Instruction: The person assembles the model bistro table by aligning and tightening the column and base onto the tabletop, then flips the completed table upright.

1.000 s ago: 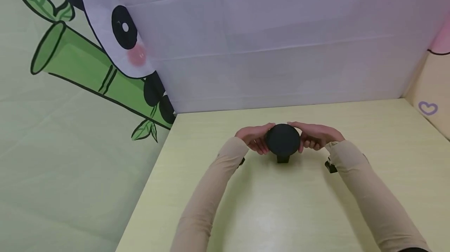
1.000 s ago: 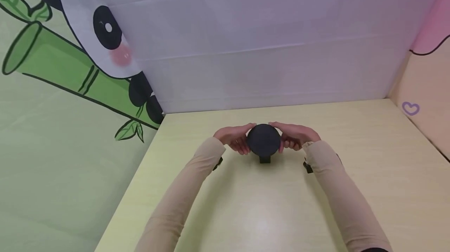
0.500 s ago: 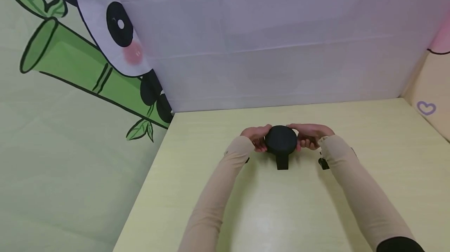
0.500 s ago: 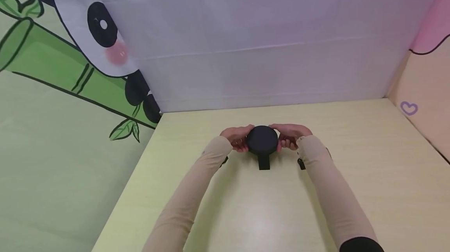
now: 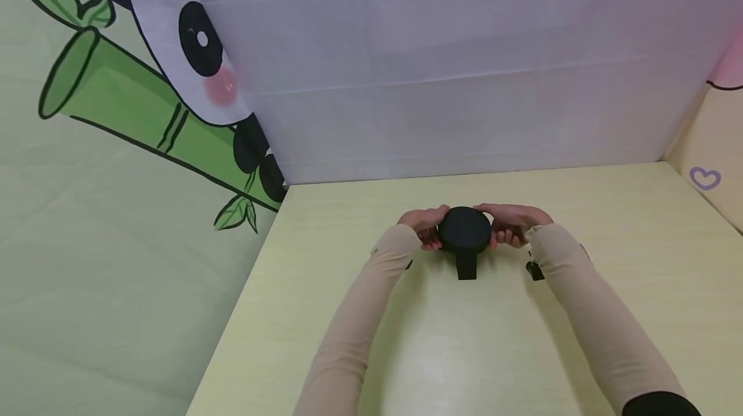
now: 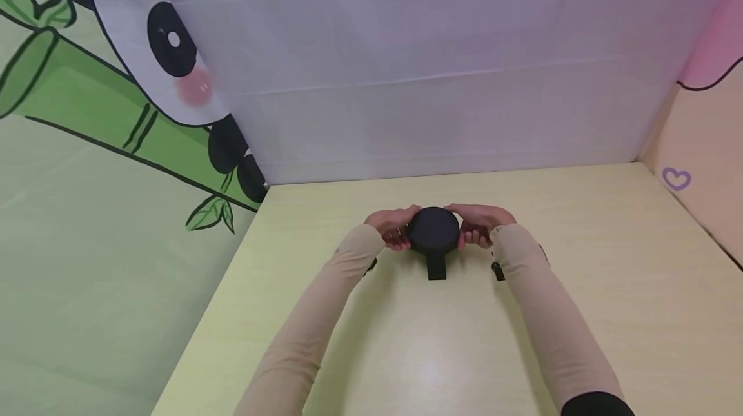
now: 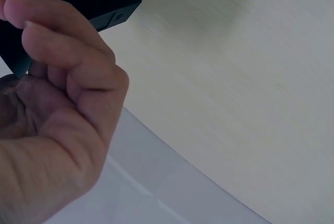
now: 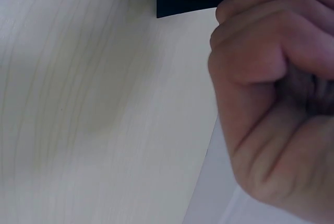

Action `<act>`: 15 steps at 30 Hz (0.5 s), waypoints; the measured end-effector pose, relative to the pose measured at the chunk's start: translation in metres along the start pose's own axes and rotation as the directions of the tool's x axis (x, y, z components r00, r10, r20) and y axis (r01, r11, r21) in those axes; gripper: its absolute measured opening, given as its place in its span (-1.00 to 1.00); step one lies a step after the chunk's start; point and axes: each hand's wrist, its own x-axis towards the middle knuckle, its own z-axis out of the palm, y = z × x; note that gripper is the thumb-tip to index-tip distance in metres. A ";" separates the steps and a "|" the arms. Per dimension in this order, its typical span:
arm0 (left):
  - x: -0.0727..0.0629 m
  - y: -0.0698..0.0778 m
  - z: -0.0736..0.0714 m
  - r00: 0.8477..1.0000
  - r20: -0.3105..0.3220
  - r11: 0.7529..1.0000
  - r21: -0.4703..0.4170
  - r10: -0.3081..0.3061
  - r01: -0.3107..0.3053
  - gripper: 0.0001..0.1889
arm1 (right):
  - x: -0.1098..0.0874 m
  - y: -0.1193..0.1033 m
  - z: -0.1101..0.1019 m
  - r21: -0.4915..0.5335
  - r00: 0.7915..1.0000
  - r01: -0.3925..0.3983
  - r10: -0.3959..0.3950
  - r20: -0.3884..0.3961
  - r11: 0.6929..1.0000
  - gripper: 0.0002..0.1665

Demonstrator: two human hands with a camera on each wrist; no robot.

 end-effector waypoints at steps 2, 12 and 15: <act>-0.001 0.000 0.000 1.000 0.002 1.000 0.000 0.002 -0.002 -0.23 | 0.000 0.000 0.000 -0.001 1.000 0.001 -0.001 0.001 1.000 0.03; 0.006 -0.004 -0.003 1.000 0.021 1.000 -0.018 0.013 -0.013 -0.19 | 0.000 0.005 0.003 0.009 0.997 0.072 -0.071 -0.038 0.997 0.01; 0.010 -0.010 -0.003 0.998 0.006 0.998 0.014 0.055 -0.055 -0.15 | -0.005 0.014 0.006 0.034 0.982 0.164 -0.160 -0.097 0.986 -0.03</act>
